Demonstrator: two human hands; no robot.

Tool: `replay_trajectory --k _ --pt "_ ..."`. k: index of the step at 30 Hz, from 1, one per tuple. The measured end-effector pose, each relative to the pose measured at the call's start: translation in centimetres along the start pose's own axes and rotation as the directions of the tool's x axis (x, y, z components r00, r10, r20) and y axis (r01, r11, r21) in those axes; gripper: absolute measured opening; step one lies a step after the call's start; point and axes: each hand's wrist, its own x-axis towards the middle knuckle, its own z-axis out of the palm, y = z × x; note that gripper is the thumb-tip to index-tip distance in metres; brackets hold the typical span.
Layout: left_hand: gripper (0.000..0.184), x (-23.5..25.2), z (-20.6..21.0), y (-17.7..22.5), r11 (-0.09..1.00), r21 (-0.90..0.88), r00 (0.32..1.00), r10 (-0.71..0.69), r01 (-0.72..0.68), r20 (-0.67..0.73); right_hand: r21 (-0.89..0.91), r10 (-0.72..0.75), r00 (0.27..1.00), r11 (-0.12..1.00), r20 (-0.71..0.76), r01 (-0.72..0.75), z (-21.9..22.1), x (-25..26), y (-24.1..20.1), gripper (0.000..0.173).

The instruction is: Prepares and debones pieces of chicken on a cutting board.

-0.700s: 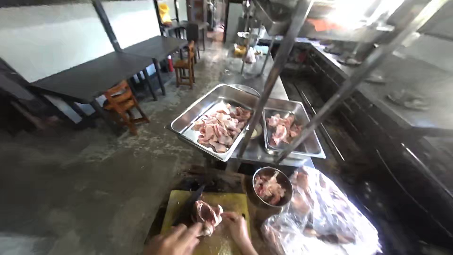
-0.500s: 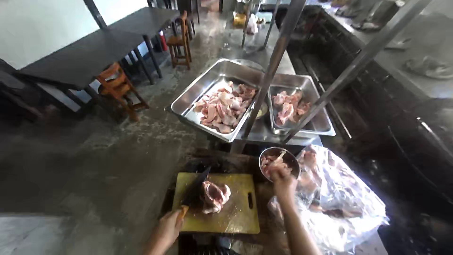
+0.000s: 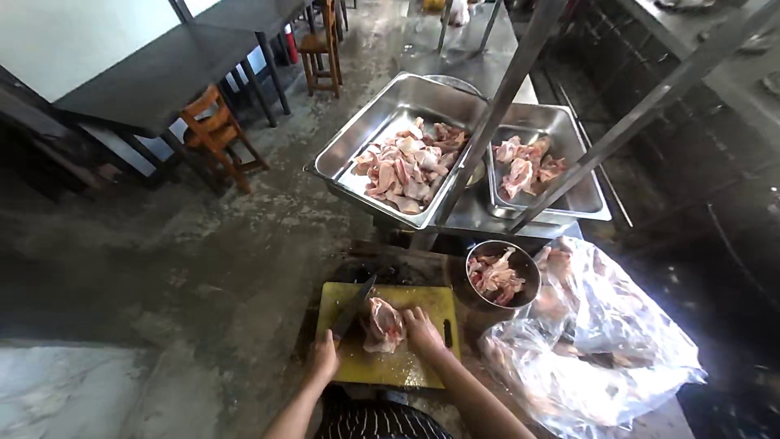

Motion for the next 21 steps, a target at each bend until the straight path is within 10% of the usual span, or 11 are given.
replay_trajectory --k 11,21 --pt "0.044 -6.8 2.8 5.2 0.943 -0.056 0.944 0.322 -0.327 -0.075 0.287 0.099 0.995 0.952 0.024 -0.102 2.1 -3.3 -0.2 0.041" --pt "0.046 -4.9 3.4 6.5 0.970 -0.006 0.970 0.242 -0.242 0.031 0.354 0.147 0.989 0.924 0.029 -0.148 3.0 -4.0 -0.7 0.036"
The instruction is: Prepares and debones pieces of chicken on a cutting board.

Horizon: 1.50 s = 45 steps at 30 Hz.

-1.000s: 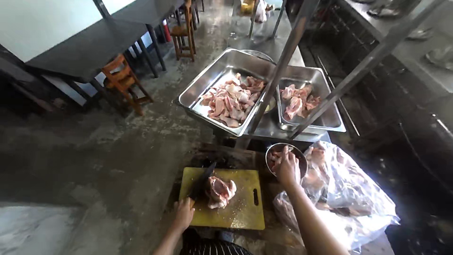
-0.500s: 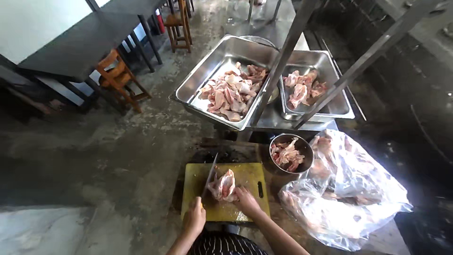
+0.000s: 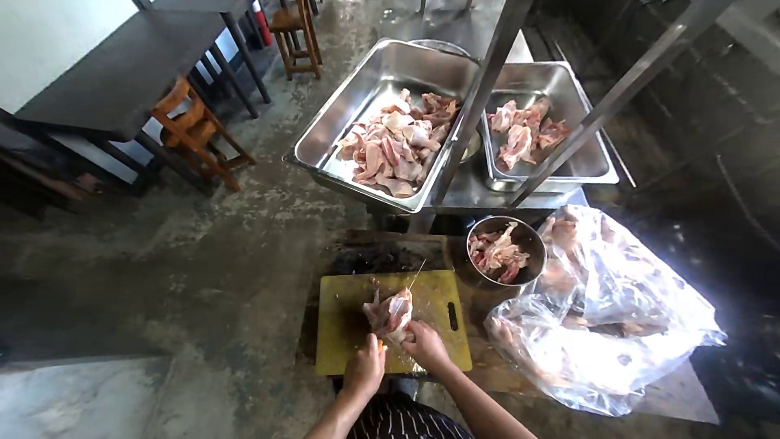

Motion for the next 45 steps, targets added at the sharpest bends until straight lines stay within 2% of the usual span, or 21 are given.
replay_trajectory --k 2,4,5,6,7,8,9,10,11,18,20,22,23,25,26,27,28,30,35,40,45 --pt "0.045 -1.8 -1.6 1.8 0.982 -0.045 0.952 0.167 -0.185 -0.257 0.030 -0.007 1.000 1.000 -0.023 0.008 0.1 0.0 0.3 0.034" --pt "0.037 -2.7 -2.4 3.3 0.914 -0.017 0.772 0.331 -0.404 -0.542 0.040 -0.019 1.000 0.999 -0.025 0.020 0.0 0.0 0.5 0.032" --pt "0.034 -2.7 -2.3 3.5 0.888 0.006 0.700 0.367 -0.460 -0.612 0.036 -0.019 0.999 0.999 -0.026 0.020 0.1 0.1 0.6 0.031" --pt "0.034 -2.3 -1.5 3.1 0.896 0.015 0.710 0.362 -0.444 -0.605 0.036 -0.019 1.000 0.999 -0.025 0.020 0.1 0.3 0.6 0.031" --pt "0.036 -1.8 -0.2 2.3 0.942 0.009 0.818 0.298 -0.337 -0.492 0.037 -0.012 1.000 0.999 -0.020 0.013 0.0 0.4 0.6 0.032" --pt "0.040 -1.1 1.0 1.3 0.990 0.006 0.961 0.138 -0.140 -0.239 0.039 0.002 1.000 0.999 -0.003 -0.002 0.1 0.4 0.6 0.034" --pt "0.044 -0.3 2.3 0.2 0.999 0.041 1.000 -0.025 0.025 -0.014 0.040 0.010 1.000 0.999 0.016 -0.010 0.3 0.1 0.6 0.035" --pt "0.048 0.7 3.0 -0.3 0.990 0.062 0.985 -0.132 0.126 0.111 0.037 0.014 1.000 0.999 0.026 -0.015 0.1 0.1 0.4 0.035" --pt "0.050 1.7 2.7 0.1 0.985 0.059 0.973 -0.170 0.163 0.154 0.045 0.020 1.000 0.999 0.021 -0.021 -0.7 0.5 0.1 0.035" --pt "0.052 2.2 1.1 -0.5 0.993 -0.029 0.971 -0.107 0.115 0.212 0.133 0.035 0.998 0.990 0.051 -0.042 -0.7 0.3 0.6 0.033" --pt "0.052 1.5 -0.9 0.9 0.996 -0.014 0.980 -0.088 0.092 0.177 0.141 0.026 0.999 0.989 0.045 -0.032 -0.8 0.5 0.6 0.034" --pt "0.051 -0.7 -3.3 3.1 1.000 -0.011 1.000 0.010 -0.010 0.030 0.143 0.026 0.999 0.989 0.047 -0.032 -0.5 0.8 1.0 0.036" --pt "0.049 -2.0 -4.0 3.9 0.995 -0.026 0.989 0.098 -0.101 -0.106 0.153 0.022 0.999 0.988 0.049 -0.029 -0.2 0.9 1.3 0.035" --pt "0.043 -2.8 -3.2 4.1 0.956 -0.029 0.877 0.255 -0.291 -0.407 0.165 0.014 0.999 0.986 0.043 -0.021 -0.1 1.0 1.6 0.035" --pt "0.041 -2.2 -2.0 3.4 0.953 -0.015 0.853 0.265 -0.304 -0.449 0.163 0.005 0.999 0.987 0.036 -0.011 -0.1 1.1 1.7 0.034" --pt "0.042 -1.5 -0.6 2.5 0.978 -0.007 0.917 0.193 -0.208 -0.348 0.153 0.001 0.999 0.988 0.037 -0.007 -0.1 1.1 1.8 0.034" --pt "0.045 -0.6 0.6 1.5 0.999 0.022 0.992 0.033 -0.031 -0.121 0.137 -0.001 0.999 0.991 0.042 -0.005 0.1 0.9 1.9 0.034" --pt "0.049 0.9 2.1 0.4 0.982 0.103 0.976 -0.174 0.161 0.132 0.125 -0.005 0.999 0.992 0.044 -0.001 0.2 0.8 1.6 0.033" --pt "0.046 1.7 1.3 1.2 0.976 0.118 0.969 -0.197 0.181 0.149 0.123 0.020 1.000 0.992 0.007 -0.020 -0.2 1.0 1.2 0.033" --pt "0.046 -2.1 -0.6 1.0 0.950 0.191 0.934 -0.287 0.249 0.213 0.096 0.054 0.998 0.994 0.012 -0.055 0.0 0.9 1.0 0.033" --pt "0.047 2.2 0.2 3.0 0.962 0.163 0.954 -0.245 0.218 0.171 -0.008 -0.004 0.999 1.000 0.054 0.005 0.2 0.9 1.1 0.031"
